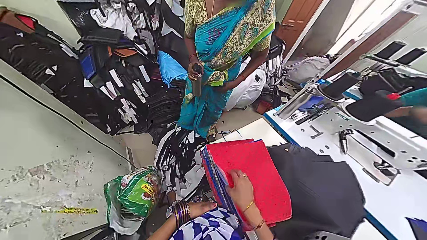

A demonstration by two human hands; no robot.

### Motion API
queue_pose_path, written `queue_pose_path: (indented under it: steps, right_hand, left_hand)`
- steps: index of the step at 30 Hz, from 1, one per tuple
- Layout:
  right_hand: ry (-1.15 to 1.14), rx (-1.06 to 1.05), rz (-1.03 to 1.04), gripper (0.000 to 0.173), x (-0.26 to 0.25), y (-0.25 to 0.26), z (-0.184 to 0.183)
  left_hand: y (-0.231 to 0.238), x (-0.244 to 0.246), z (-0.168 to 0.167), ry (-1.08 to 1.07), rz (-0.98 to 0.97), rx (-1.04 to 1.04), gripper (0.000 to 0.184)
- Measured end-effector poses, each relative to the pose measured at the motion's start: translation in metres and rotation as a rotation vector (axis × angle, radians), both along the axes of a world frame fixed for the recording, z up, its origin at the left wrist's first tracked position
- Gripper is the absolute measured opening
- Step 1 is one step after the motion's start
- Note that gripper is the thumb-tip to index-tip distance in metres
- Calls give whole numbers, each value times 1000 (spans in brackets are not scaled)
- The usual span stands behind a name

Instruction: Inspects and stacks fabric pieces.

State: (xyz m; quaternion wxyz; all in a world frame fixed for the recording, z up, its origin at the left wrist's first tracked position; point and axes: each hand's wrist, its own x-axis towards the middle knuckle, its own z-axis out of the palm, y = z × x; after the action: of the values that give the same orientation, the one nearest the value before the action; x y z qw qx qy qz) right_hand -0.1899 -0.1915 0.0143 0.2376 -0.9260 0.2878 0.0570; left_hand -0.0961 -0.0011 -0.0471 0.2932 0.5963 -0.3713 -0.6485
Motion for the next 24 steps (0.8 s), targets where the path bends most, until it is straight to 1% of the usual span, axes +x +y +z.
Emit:
queue_pose_path:
  steps: [1, 3, 6, 7, 9, 12, 16, 24]
  right_hand:
    - [6, 68, -24, 50, 0, -11, 6]
    - [37, 239, -59, 45, 0, -34, 8]
    - [-107, 466, -90, 33, -5, -68, -22]
    - [-151, 527, -97, 28, -6, -73, -27]
    - [-193, 623, -111, 21, -5, -75, -24]
    - [-224, 709, -117, 17, -6, -79, -18]
    - [-283, 786, -96, 16, -7, -85, -19]
    - [-311, 827, -102, 16, -6, -89, -21]
  left_hand:
    - [0, 0, -1, 3, 8, -5, 61]
    - [-1, 1, -1, 0, 8, -31, 60]
    - [1, 5, -1, 0, 7, -42, 62]
    - [2, 5, -1, 4, 20, -40, 62]
    - [3, 6, -2, 9, 36, -42, 61]
    - [0, 6, -4, 10, 30, -50, 60]
    - [-2, 7, -11, 2, 29, -55, 60]
    - [-4, 8, -10, -10, -8, -65, 60]
